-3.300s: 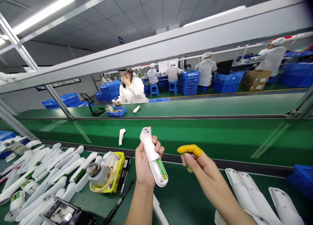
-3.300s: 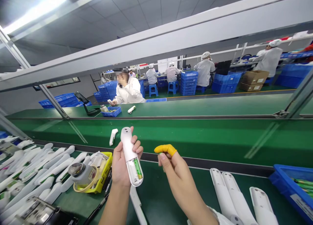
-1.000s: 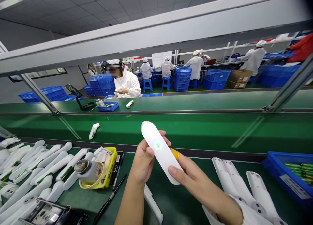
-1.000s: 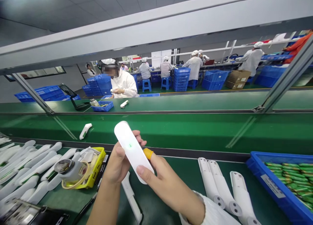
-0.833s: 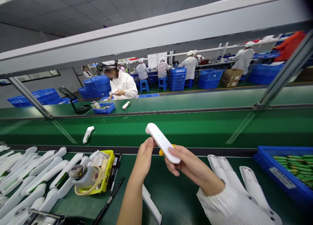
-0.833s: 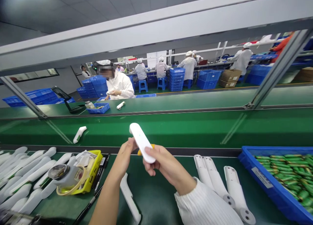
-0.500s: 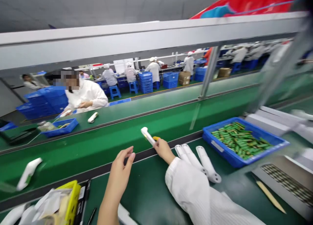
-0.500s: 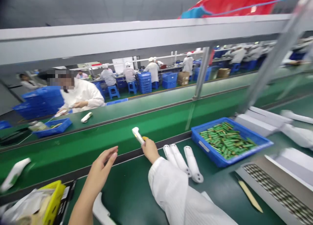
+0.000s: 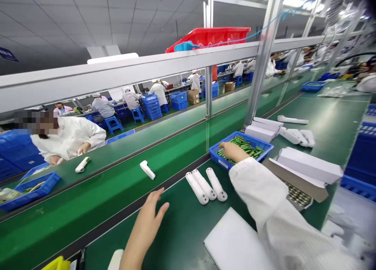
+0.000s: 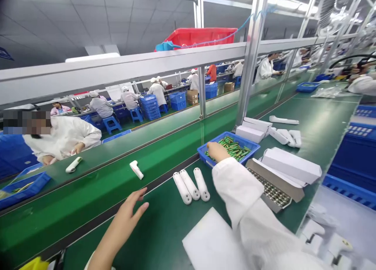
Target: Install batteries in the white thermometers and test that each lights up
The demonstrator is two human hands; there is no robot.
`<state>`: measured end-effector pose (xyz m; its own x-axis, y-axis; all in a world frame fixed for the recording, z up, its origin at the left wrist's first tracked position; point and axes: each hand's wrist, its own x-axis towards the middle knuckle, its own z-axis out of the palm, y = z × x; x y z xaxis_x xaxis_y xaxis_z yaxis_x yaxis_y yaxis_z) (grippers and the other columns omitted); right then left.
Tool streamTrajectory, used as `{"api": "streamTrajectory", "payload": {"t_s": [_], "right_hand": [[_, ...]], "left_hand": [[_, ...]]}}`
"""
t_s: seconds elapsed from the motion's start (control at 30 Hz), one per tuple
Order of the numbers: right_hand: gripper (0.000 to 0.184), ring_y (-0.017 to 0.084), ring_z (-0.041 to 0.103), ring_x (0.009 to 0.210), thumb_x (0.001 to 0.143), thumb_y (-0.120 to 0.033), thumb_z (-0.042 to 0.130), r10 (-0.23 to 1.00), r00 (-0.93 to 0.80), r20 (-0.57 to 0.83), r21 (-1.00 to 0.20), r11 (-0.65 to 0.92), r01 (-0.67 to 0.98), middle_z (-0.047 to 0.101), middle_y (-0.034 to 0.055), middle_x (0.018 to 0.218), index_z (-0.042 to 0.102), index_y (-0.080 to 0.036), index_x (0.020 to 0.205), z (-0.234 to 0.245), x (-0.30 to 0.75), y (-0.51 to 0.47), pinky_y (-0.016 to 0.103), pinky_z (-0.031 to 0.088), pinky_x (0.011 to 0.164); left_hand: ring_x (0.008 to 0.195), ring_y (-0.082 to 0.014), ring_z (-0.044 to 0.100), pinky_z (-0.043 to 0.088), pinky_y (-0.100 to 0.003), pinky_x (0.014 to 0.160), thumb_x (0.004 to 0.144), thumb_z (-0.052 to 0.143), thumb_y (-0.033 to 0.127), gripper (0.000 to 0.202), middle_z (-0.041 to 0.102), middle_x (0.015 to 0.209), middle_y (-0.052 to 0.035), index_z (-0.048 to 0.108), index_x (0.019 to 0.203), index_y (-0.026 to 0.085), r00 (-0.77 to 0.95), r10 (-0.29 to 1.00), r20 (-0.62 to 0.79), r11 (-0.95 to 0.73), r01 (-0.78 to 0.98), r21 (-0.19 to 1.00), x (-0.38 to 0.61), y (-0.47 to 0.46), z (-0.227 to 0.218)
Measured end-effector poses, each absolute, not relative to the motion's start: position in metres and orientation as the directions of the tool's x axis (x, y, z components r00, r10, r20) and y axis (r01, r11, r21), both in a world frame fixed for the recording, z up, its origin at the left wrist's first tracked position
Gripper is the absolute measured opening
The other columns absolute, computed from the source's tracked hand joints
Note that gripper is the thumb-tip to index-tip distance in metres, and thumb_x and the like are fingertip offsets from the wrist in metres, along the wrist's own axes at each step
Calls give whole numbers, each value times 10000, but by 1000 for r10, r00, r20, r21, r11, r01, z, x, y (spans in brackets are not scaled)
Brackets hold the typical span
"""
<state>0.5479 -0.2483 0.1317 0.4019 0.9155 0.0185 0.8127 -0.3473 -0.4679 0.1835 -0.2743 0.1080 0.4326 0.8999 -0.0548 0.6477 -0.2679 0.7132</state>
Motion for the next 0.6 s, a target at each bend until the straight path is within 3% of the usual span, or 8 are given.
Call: {"api": "streamTrajectory", "payload": {"t_s": [0.1,0.27,0.33,0.43,0.5,0.6], "right_hand": [[270,221,562,1047,903,-281,574,942,331,-63,-401,-327,856,569,86,1177,576,-148,1138,109,585,-256,443,462,909],[340,247,524,1105,890,-295,589,967,250,-56,-338,-254,906,526,98,1235,541,-153,1196,83,593,-254,467,444,927],[301,234,538,1080,897,-305,579,971,236,-46,-326,-238,915,545,92,1207,562,-150,1155,77,593,-254,452,454,914],[246,212,562,1030,909,-310,561,971,237,-34,-319,-235,918,580,80,1144,590,-150,1093,73,595,-256,427,467,894],[227,204,574,1003,912,-305,557,966,256,-23,-324,-250,913,596,73,1105,597,-144,1067,73,597,-258,420,471,883],[155,186,596,944,901,-256,575,964,264,11,-360,-243,901,627,61,1006,620,-124,969,80,595,-262,395,476,869]], "left_hand": [[1330,-304,341,326,-463,1047,881,413,415,584,336,1467,-111,304,1427,238,500,862,-85,-317,663,678,221,-291,102],[1391,-283,208,260,-434,1096,791,545,216,684,159,1539,-55,302,1424,304,686,724,-77,-487,587,646,281,-315,82],[1386,-290,208,272,-433,1084,752,576,162,654,185,1526,-70,392,1368,282,685,724,-87,-507,612,607,293,-318,72],[1287,-300,356,364,-410,989,740,564,114,446,287,1450,-112,524,1170,230,619,781,-84,-482,682,550,296,-316,61],[1137,-276,472,417,-372,876,741,536,82,316,366,1352,-121,532,1030,209,573,816,-73,-457,718,525,292,-312,60],[976,-241,509,414,-345,790,725,488,19,276,465,1153,-121,484,950,178,504,860,-79,-395,756,522,284,-305,63]]}}
